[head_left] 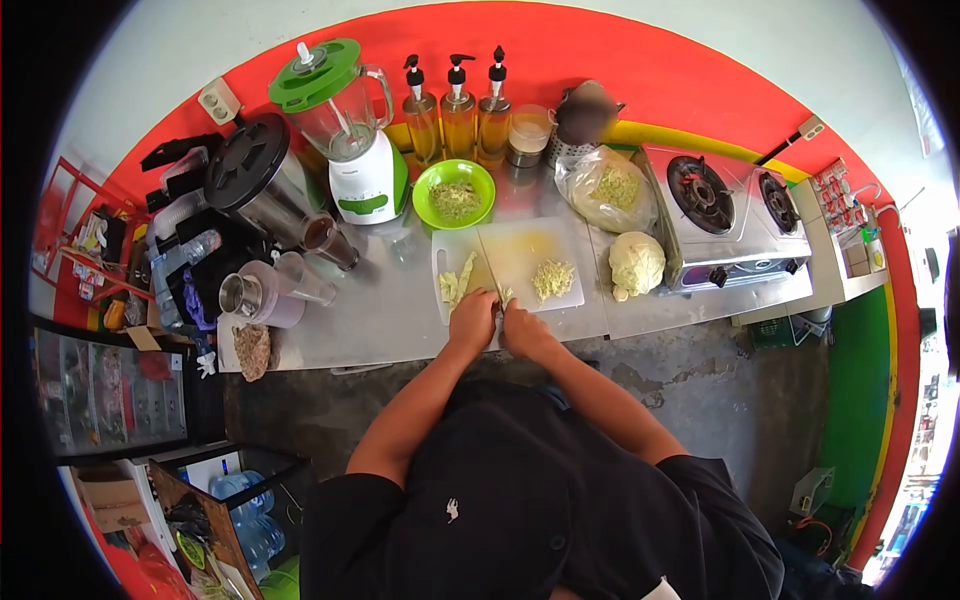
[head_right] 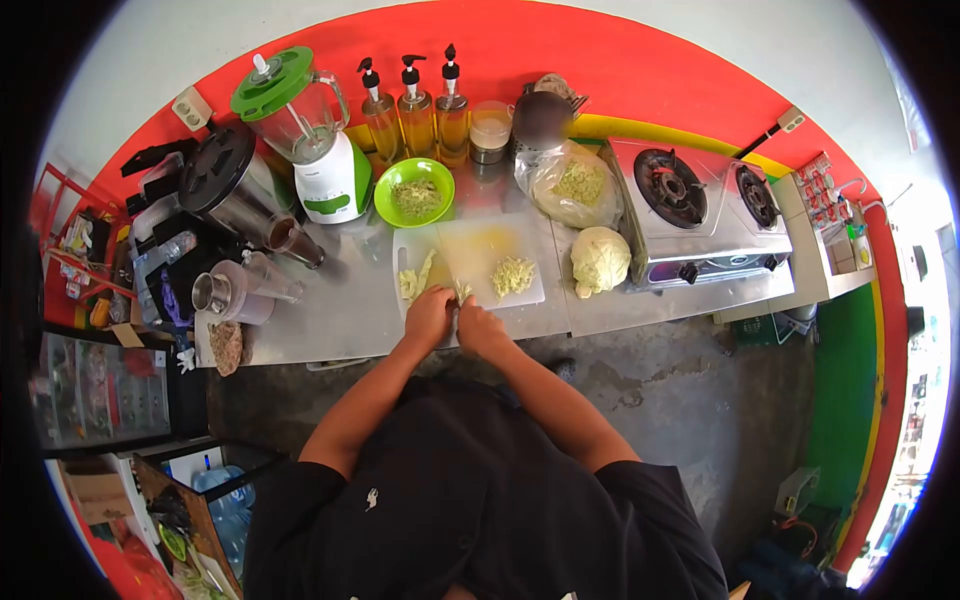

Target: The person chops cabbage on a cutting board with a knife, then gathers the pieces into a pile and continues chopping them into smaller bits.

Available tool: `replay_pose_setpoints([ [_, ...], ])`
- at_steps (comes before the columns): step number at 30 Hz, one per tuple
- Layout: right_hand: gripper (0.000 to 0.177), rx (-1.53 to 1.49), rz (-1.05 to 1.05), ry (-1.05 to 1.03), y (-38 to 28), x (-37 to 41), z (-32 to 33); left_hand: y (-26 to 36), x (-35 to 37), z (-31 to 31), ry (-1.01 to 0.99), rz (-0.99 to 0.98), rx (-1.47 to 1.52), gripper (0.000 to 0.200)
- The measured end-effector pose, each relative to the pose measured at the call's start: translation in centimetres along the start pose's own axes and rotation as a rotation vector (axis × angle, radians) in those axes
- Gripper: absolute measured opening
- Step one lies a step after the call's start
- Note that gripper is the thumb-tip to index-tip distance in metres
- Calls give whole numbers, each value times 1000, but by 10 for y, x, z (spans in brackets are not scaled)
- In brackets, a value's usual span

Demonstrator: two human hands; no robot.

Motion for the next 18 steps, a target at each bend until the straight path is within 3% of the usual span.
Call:
replay_pose_setpoints([
  [10,42,41,-10,12,1,6,-3,-3,2,2,7,-26,55,6],
  [12,41,22,-16,-16,-4,3,3,-1,6,4,47,-134,51,8],
  [18,37,89,3,0,1,15,-8,-2,13,3,107,-65,124,10],
])
Point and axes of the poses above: each hand's wrist, its own x-axis away from the middle knuckle, its own z-axis out of the back of the hand, y = z × x, the point moved 5 cm from there along -x, towards the middle knuckle, and after that the axes turned 13 degrees about -x, right-handed, at the moved point
